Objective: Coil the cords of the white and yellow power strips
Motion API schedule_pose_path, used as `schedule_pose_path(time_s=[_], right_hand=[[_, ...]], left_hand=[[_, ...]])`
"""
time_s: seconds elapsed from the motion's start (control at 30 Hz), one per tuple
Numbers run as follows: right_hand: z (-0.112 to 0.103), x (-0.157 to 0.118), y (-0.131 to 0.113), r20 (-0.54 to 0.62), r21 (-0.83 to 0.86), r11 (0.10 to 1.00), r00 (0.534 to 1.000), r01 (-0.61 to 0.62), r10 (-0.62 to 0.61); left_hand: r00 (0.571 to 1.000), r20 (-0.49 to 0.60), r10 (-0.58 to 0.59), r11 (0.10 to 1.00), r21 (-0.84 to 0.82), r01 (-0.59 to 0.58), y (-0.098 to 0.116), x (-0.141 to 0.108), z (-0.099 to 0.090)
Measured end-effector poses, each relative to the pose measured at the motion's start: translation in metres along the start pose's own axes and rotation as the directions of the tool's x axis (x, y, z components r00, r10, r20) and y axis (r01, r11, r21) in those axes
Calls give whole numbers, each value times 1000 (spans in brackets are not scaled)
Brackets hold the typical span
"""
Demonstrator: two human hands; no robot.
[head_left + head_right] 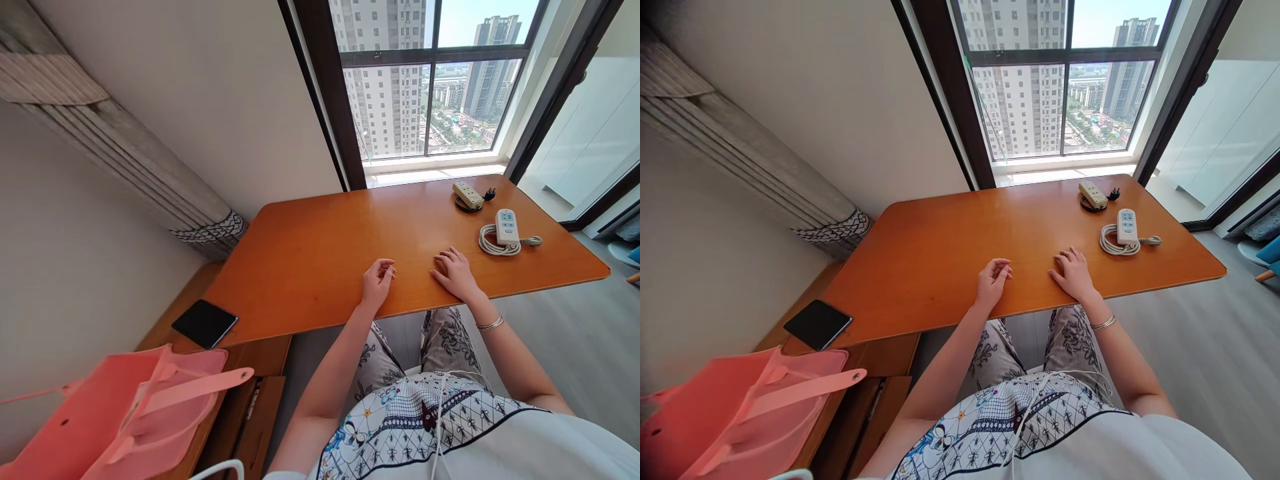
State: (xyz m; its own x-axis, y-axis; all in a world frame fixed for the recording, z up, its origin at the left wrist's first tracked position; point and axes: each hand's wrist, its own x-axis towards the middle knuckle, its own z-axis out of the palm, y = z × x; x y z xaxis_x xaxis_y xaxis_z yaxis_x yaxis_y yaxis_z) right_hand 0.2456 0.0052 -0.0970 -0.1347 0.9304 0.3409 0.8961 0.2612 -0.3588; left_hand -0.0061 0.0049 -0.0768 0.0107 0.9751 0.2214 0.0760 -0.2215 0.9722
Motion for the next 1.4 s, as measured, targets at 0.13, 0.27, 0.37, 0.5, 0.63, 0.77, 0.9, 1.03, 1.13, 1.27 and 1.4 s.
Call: schedule_pose_path(time_s=[0.13, 0.27, 0.37, 0.5, 0.63, 0.77, 0.9, 1.03, 1.13, 1.27, 1.4], right_hand=[[1, -1, 2, -21, 20, 999, 999, 27, -27], [2, -1, 2, -25, 30, 999, 999, 32, -31], [0, 0, 0, -18, 27, 999, 999, 44, -43], [-1, -1, -1, -16, 9, 998, 998, 54, -54], [0, -2, -2, -24, -13, 998, 997, 69, -69], [0, -2, -2, -25, -22, 996, 996, 81, -81], [-1, -1, -2, -16, -27, 996, 997, 82, -82], [0, -2, -3, -23, -39, 996, 996, 84, -85], [0, -2, -2, -28, -44, 995, 995, 91, -92], [1, -2, -2, -24, -47, 994, 995, 94, -95], [2, -2, -2, -32, -49, 995, 995, 93, -94]], left_hand=[[1000, -2, 16, 1000, 4, -16, -1, 1, 0], [1000, -22, 13, 1000, 5, -13, -2, 2, 0], [1000, -17, 19, 1000, 6, -19, -2, 2, 0], [999, -13, 31, 999, 19, -31, -4, 2, 0], [999, 5, 39, 998, 40, -39, -6, 2, -1], [998, 31, 47, 997, 60, -49, -7, 3, -1], [996, 60, 68, 993, 93, -74, -9, 3, -2], [994, 60, 96, 990, 101, -102, -10, 4, -3], [993, 57, 106, 988, 110, -111, -11, 4, -3], [992, 70, 107, 985, 125, -115, -11, 4, -3], [989, 95, 115, 983, 135, -127, -10, 3, -3]])
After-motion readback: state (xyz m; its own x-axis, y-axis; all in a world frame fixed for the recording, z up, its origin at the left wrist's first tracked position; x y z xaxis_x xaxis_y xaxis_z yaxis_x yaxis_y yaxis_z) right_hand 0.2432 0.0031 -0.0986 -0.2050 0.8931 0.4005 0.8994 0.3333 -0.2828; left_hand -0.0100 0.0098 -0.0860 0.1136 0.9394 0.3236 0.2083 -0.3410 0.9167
